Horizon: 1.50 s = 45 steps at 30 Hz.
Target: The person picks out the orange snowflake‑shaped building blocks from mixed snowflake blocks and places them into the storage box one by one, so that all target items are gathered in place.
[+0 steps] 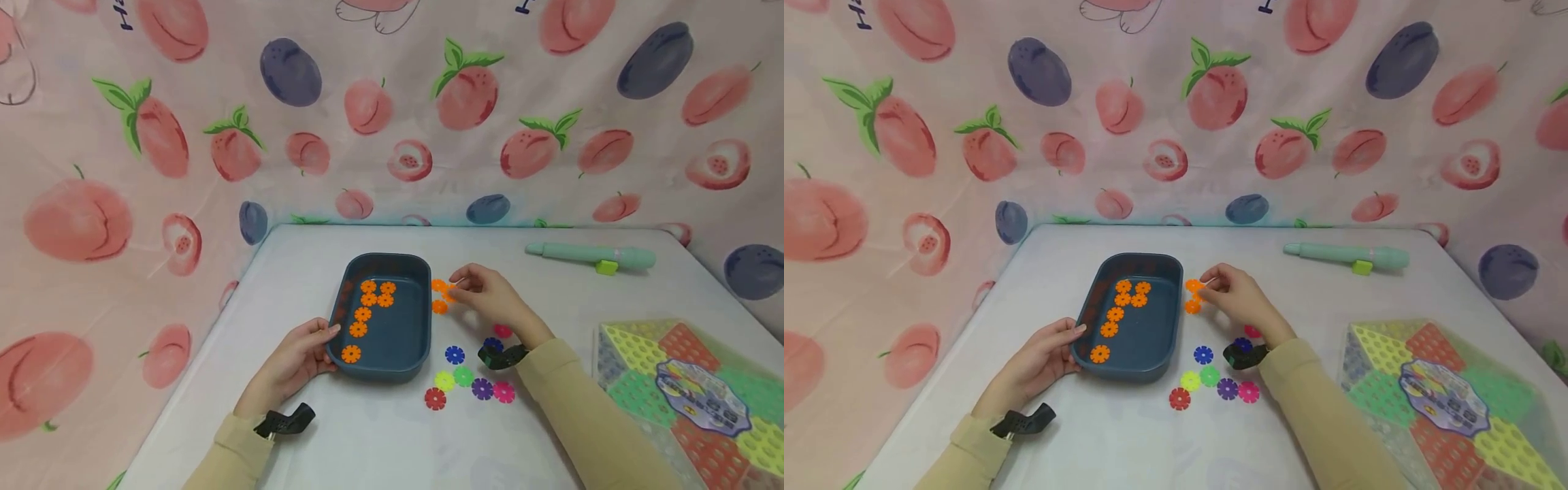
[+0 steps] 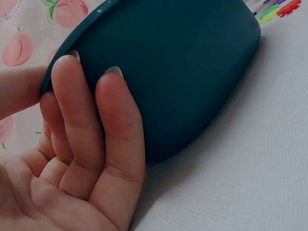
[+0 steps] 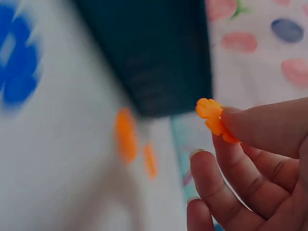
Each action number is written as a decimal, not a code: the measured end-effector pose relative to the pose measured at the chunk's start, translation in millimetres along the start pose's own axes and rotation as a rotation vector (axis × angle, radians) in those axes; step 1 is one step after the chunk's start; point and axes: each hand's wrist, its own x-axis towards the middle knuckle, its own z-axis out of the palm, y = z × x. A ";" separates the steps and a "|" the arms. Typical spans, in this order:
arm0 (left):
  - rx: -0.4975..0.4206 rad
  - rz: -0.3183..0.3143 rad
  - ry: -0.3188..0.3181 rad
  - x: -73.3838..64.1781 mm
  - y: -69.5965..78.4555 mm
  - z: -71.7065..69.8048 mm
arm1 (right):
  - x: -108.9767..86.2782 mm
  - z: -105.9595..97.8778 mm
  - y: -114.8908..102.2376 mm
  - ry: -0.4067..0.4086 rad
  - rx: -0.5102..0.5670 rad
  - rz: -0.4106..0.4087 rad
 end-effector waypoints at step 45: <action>-0.001 0.004 -0.030 1.5 -0.7 0.2 | 58.3 101.1 -92.6 -0.247 -0.524 0.090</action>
